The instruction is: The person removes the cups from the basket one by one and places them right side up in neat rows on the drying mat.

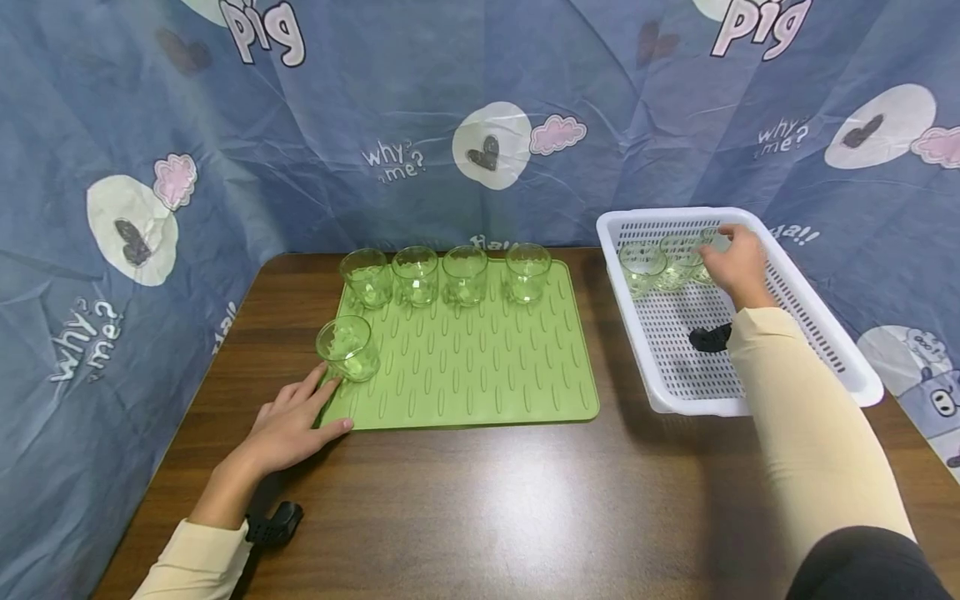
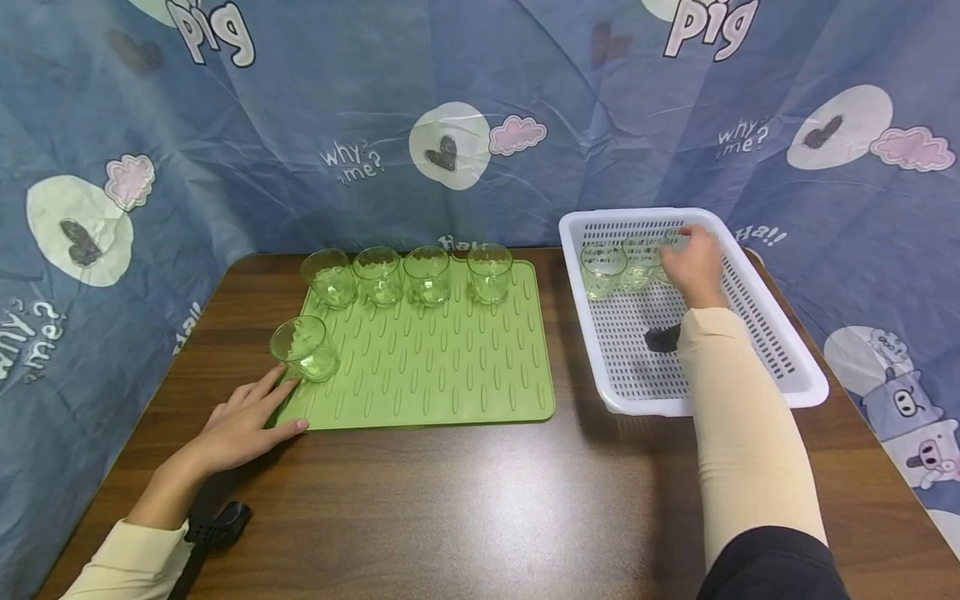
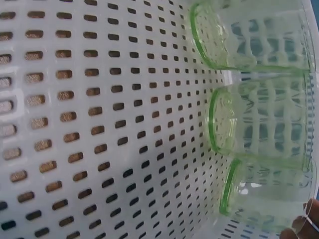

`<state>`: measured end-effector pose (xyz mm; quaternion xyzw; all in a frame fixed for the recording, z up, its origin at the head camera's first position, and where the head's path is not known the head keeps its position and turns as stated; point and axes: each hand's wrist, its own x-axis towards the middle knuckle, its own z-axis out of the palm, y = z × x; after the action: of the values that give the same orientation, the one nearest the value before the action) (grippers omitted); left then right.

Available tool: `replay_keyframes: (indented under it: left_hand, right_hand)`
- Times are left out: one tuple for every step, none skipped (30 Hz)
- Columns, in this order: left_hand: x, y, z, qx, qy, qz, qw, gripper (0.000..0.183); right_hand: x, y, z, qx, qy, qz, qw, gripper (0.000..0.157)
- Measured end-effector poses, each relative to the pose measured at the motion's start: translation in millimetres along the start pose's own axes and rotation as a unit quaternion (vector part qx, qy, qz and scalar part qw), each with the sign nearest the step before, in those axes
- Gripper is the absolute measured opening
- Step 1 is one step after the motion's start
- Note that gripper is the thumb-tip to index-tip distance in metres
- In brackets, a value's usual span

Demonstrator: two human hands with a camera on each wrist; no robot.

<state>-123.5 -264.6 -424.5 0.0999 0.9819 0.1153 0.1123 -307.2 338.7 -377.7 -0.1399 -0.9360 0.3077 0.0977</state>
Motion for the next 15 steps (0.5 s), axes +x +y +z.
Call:
replay_keyframes:
  left_hand:
    - [0.0,-0.1,-0.3,0.0,0.001,0.0,1.0,0.08]
    - [0.0,-0.2,-0.5,0.001,0.001,0.0,1.0,0.08]
    - [-0.1,-0.3,-0.6,0.001,0.001,0.001,1.0,0.08]
    - [-0.2,-0.4,-0.7,0.001,0.002,0.001,1.0,0.08]
    - [-0.1,-0.6,-0.7,0.002,0.002,0.002,1.0,0.08]
    - [-0.1,-0.6,-0.7,0.002,0.002,0.002,1.0,0.08]
    - [0.1,-0.8,-0.5,0.001,0.001,0.002,1.0,0.08]
    - [0.2,-0.9,-0.2,0.0,0.0,0.001,1.0,0.08]
    - [0.4,-0.8,0.0,0.0,0.0,0.002,1.0,0.08]
    - [0.5,-0.9,0.2,0.0,-0.001,0.002,1.0,0.081]
    - [0.5,-0.8,0.4,0.0,-0.002,0.001,1.0,0.081]
    - [0.5,-0.7,0.5,-0.001,-0.002,0.001,1.0,0.081]
    - [0.5,-0.9,0.6,-0.001,-0.002,0.001,1.0,0.081]
    - [0.3,-0.8,0.6,0.0,-0.003,0.0,1.0,0.081]
    - [0.0,-0.7,0.2,0.0,-0.002,0.001,1.0,0.081]
  right_hand:
    - [0.5,0.3,-0.9,-0.004,0.013,0.001,1.0,0.057]
    - [1.0,0.9,-1.8,-0.01,0.025,0.003,1.0,0.056]
    - [1.4,1.4,-2.7,-0.018,0.033,0.006,0.999,0.055]
    - [1.8,2.1,-3.3,-0.025,0.038,0.009,0.999,0.055]
    - [2.5,2.8,-3.6,-0.027,0.04,0.012,0.999,0.055]
    - [3.1,3.4,-3.8,-0.027,0.04,0.016,0.999,0.055]
    - [3.4,3.8,-4.0,-0.027,0.038,0.019,0.999,0.055]
    - [4.0,4.4,-4.0,-0.029,0.038,0.018,0.999,0.056]
    - [4.4,4.7,-3.9,-0.029,0.035,0.017,0.999,0.057]
    - [4.9,5.0,-3.7,-0.03,0.032,0.018,0.999,0.058]
    - [5.4,5.1,-3.6,-0.034,0.029,0.017,0.999,0.058]
    - [5.8,5.0,-3.6,-0.04,0.025,0.017,0.999,0.059]
    - [6.0,4.8,-3.9,-0.048,0.025,0.012,0.998,0.06]
    - [6.5,4.6,-4.3,-0.061,0.021,0.006,0.998,0.061]
    - [6.9,4.2,-5.0,-0.076,0.013,0.0,0.997,0.061]
